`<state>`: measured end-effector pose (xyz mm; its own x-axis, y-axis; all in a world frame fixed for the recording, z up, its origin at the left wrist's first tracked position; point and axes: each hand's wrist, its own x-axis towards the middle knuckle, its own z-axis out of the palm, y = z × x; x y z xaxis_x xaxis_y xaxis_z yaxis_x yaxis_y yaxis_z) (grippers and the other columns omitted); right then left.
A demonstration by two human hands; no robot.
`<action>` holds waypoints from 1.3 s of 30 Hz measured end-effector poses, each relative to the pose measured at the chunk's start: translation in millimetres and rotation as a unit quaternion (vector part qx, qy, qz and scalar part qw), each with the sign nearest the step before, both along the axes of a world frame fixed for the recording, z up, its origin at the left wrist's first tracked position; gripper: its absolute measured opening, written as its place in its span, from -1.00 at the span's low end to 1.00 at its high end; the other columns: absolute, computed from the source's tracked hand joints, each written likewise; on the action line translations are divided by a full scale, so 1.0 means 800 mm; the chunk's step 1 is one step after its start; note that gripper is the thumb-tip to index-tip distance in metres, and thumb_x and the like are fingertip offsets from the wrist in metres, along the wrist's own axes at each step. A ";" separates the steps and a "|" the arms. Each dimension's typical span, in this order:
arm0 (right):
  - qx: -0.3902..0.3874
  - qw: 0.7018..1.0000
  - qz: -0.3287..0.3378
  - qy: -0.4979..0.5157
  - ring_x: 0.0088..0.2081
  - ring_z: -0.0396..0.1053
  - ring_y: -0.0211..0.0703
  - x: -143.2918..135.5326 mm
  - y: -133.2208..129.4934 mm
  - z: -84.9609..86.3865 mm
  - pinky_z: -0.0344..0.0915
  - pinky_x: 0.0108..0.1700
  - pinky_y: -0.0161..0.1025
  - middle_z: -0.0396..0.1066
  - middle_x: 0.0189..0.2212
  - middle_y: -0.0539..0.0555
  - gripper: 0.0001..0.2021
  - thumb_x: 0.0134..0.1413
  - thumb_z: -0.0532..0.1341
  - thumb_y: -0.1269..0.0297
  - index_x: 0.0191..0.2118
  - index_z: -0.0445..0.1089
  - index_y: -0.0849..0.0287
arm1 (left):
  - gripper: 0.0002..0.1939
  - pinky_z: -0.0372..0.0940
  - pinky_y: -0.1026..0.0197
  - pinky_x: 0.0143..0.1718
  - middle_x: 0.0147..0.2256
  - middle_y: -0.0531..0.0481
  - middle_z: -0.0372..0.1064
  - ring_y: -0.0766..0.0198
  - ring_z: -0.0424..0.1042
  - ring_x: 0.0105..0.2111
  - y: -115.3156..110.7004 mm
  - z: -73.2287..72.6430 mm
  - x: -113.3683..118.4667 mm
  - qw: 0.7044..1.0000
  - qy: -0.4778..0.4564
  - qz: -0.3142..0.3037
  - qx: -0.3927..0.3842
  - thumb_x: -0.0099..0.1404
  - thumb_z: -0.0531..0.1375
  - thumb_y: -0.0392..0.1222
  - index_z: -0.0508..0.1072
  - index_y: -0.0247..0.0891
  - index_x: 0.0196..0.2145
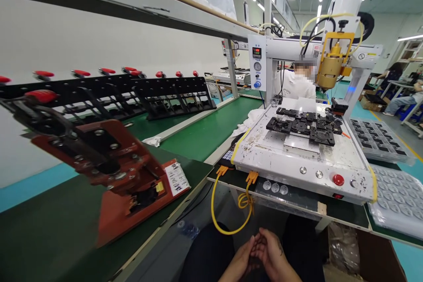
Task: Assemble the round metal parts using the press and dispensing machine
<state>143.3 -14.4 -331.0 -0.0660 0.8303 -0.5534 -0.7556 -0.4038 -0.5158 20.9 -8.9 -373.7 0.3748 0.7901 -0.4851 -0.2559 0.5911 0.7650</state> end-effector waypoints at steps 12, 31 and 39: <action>-0.004 1.000 0.004 0.018 -0.43 0.50 -0.13 0.002 -0.003 0.002 0.43 -0.31 -0.23 0.55 -0.46 0.10 -0.66 -0.09 0.54 0.09 -0.40 0.55 0.28 | -0.09 0.33 0.18 -0.26 -0.12 -0.19 0.62 0.06 0.54 -0.16 -0.003 0.012 -0.007 0.999 0.018 -0.026 0.016 0.11 0.26 0.59 0.59 -0.22 0.11; -0.014 1.000 0.012 0.006 -0.42 0.51 -0.17 0.010 -0.006 -0.001 0.48 -0.27 -0.24 0.58 -0.46 0.05 -0.69 -0.15 0.57 0.14 -0.39 0.53 0.21 | -0.17 0.35 0.19 -0.27 -0.11 -0.18 0.61 0.12 0.55 -0.21 -0.009 0.034 -0.002 0.998 0.028 -0.047 0.038 0.22 0.20 0.55 0.60 -0.22 0.08; -0.018 1.000 0.023 -0.001 -0.41 0.51 -0.16 0.013 -0.004 -0.008 0.49 -0.27 -0.23 0.58 -0.44 0.06 -0.67 -0.18 0.58 0.14 -0.37 0.55 0.23 | -0.15 0.37 0.20 -0.32 -0.02 -0.22 0.60 0.06 0.56 -0.12 -0.011 0.031 -0.002 0.996 0.064 -0.037 0.046 0.23 0.18 0.56 0.58 -0.20 0.13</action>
<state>153.6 -17.8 -337.4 -0.1020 0.8057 -0.5835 -0.7342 -0.4567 -0.5023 19.0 -17.7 -349.2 0.3741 0.8056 -0.4594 -0.1104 0.5305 0.8404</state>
